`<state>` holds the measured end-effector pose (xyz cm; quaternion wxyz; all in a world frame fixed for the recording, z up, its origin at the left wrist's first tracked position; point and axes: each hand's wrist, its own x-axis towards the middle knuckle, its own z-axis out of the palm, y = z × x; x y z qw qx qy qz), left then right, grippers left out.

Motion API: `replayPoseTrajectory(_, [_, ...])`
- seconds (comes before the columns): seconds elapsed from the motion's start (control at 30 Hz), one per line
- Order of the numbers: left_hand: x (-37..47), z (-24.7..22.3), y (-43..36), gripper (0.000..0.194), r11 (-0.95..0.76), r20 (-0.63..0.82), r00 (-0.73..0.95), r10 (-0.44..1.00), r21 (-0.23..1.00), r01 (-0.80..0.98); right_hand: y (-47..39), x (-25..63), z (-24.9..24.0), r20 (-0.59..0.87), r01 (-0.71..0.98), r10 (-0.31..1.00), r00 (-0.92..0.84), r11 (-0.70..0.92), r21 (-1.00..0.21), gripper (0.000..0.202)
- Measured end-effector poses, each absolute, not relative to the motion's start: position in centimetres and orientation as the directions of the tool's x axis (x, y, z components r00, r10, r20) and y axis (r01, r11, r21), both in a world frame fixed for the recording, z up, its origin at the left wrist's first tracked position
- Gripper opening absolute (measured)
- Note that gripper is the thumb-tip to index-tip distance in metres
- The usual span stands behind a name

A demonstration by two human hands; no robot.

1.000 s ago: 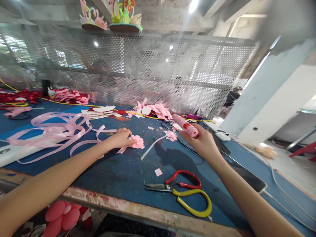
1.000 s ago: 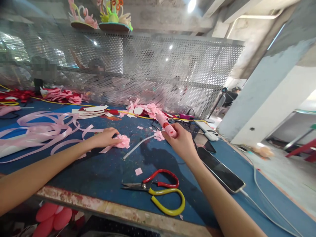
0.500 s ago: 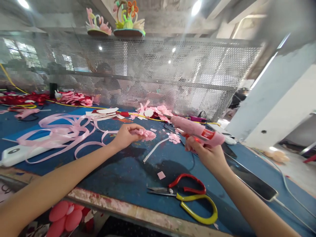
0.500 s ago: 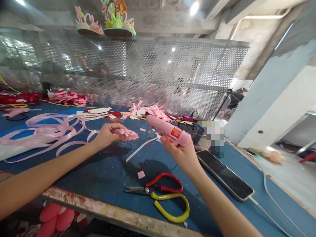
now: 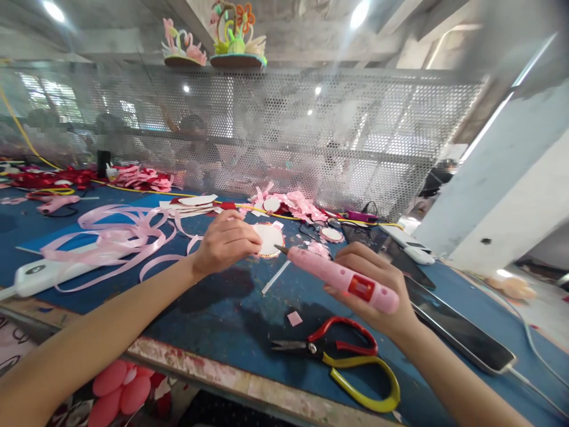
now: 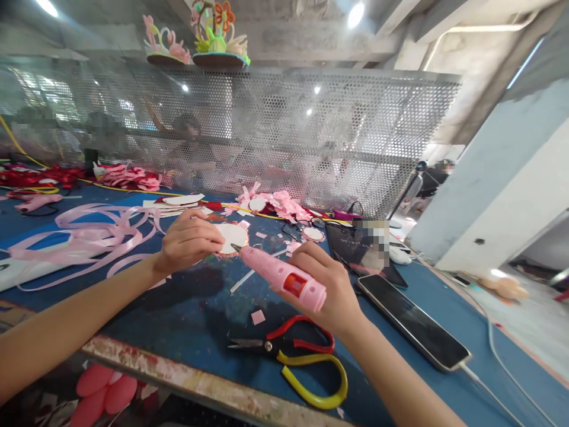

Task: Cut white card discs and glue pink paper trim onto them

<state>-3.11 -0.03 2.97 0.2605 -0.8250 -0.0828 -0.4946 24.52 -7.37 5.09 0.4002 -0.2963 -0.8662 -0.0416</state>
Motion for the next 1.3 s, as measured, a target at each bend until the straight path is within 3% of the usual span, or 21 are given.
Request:
replayPoseTrajectory(0.47, [-3.2, 3.4, -0.5, 0.01, -0.816, 0.826, 0.548, -0.135, -0.407, 0.412, -6.8, 24.6, 4.1, 0.655, 0.605, 0.471, -0.591, 0.796, -0.026, 0.017])
replayPoseTrajectory(0.93, [-3.1, 3.5, -0.6, 0.015, -0.814, 0.836, 0.539, -0.105, -0.384, 0.437, -6.8, 24.7, 4.1, 0.627, 0.647, 0.523, -0.577, 0.761, -0.039, 0.02])
replayPoseTrajectory(1.3, [-3.2, 3.4, -0.5, 0.02, -0.816, 0.856, 0.509, -0.091, -0.358, 0.454, -6.3, 25.7, 4.0, 0.649, 0.675, 0.491, -0.581, 0.736, 0.048, 0.016])
